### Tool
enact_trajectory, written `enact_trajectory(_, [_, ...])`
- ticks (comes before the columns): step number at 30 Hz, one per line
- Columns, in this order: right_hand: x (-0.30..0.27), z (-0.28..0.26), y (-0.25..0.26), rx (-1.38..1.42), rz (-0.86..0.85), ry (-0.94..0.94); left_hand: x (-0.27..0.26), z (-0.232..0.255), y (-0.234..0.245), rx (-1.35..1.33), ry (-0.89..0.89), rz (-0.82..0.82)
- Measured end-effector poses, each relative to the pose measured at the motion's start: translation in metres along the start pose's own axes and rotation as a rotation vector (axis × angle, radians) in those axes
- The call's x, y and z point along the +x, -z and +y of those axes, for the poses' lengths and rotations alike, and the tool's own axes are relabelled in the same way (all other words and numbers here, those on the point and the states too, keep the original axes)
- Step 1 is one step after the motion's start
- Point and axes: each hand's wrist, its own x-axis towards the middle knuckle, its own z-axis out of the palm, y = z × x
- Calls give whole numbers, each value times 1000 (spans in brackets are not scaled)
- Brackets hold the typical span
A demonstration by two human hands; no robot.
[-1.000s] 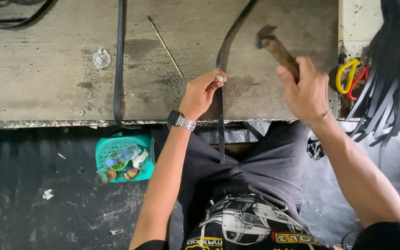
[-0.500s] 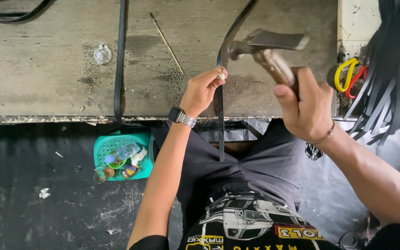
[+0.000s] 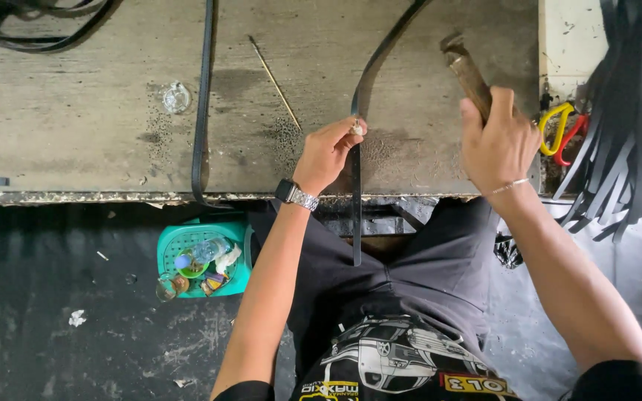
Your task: The person uses a hammer and a small metal tool to repeatedly strike and secure a metal fastener onto a black belt strap. They adjust the strap and fastener position multiple times while continuing to hammer the fastener into place.
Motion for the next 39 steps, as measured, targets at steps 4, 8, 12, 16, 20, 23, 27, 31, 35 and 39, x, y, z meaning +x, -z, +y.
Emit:
enact_trajectory(4, [1,44,-60,-367,141,-2,6,11,4,-50,69,3])
enact_trajectory(8, [6,-8,-50,-240,152,106,7,14,5,-39,103,16])
enact_trajectory(12, [1,-67,-65,139,-51,300,7,16,11,-23,108,18])
enact_trajectory(16, [-7,-76,-87,217,-114,457,10,16,22,-12,178,32])
enact_trajectory(20, [-11,-78,-81,218,-118,456,5,7,24,-604,460,237])
enact_trajectory(23, [-12,-82,-77,263,-99,445,7,11,27,-577,488,304])
enact_trajectory(27, [-11,-80,-78,210,-75,485,9,15,22,-470,444,243])
enact_trajectory(31, [-12,-80,-81,206,-54,512,10,15,21,-379,382,211])
enact_trajectory(35, [-11,-75,-83,235,-42,528,12,18,21,-371,366,212])
enact_trajectory(39, [-12,-74,-82,240,-118,528,13,21,23,-355,349,202])
